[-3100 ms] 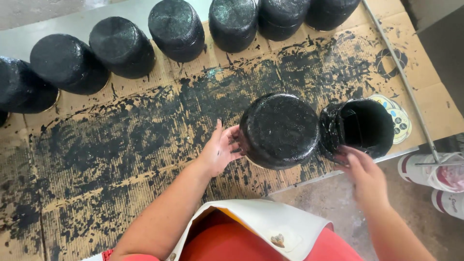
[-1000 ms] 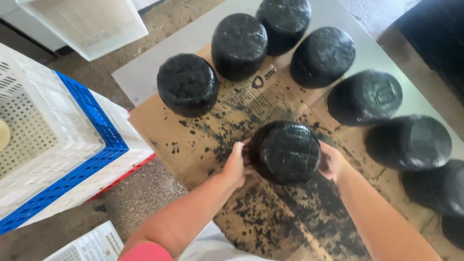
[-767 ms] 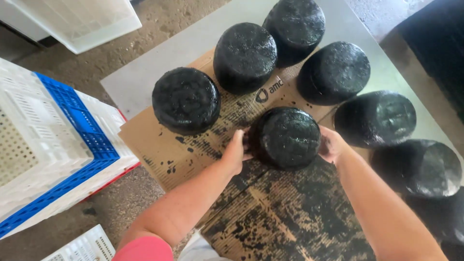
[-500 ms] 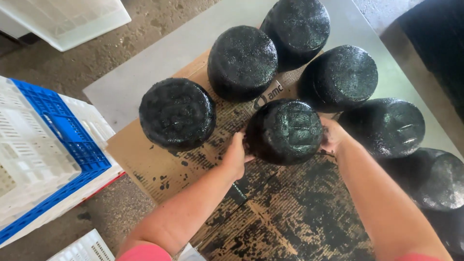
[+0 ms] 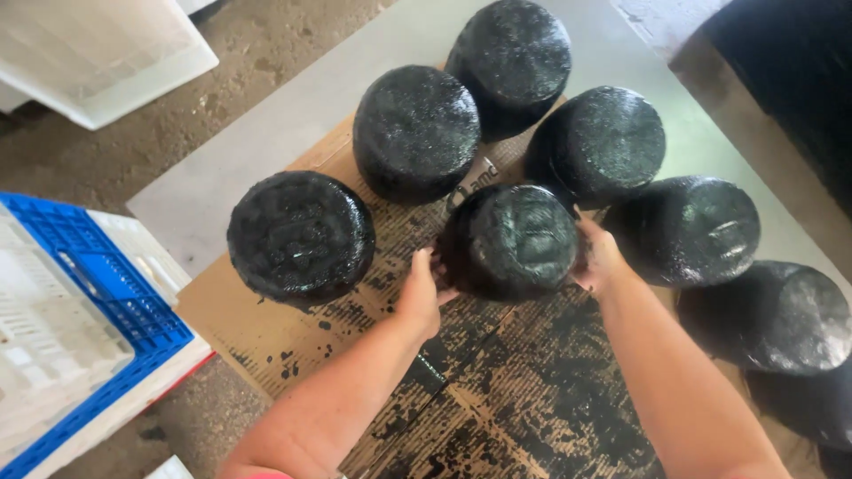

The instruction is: Applying a black wax coating to a cheese wheel using a brush at a waxing station

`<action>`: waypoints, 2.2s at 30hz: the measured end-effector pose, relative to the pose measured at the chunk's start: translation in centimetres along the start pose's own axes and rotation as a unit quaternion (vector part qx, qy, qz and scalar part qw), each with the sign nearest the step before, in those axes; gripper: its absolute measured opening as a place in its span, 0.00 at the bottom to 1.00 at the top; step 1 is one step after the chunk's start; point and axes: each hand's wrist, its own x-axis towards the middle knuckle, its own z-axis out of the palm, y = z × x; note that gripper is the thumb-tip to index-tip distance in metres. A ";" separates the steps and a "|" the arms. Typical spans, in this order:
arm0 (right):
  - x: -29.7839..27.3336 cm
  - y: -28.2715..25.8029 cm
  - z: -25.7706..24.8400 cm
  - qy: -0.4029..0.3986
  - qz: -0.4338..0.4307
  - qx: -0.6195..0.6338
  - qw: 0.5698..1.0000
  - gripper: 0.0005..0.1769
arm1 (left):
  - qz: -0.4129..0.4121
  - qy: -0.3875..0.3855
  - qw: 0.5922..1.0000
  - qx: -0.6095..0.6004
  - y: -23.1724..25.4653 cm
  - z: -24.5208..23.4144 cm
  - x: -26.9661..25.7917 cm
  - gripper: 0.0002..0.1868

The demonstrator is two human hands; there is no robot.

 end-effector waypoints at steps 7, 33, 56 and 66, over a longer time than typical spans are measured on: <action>5.8 5.0 -8.4 0.024 -0.078 0.065 0.995 0.19 | 0.027 -0.050 0.998 -0.020 -2.5 -1.3 1.2 0.34; -18.9 30.2 -25.7 -0.067 -0.148 -0.227 0.960 0.21 | 0.238 -0.043 0.949 0.201 -21.1 -32.5 -19.6 0.18; -18.4 38.5 17.8 -0.222 -0.247 -0.462 0.822 0.16 | 0.400 0.477 0.681 0.386 33.8 -78.4 -5.0 0.44; -28.9 39.0 48.3 -0.332 -0.111 -0.698 0.625 0.26 | 0.189 0.406 0.784 0.430 41.6 -73.9 -13.4 0.43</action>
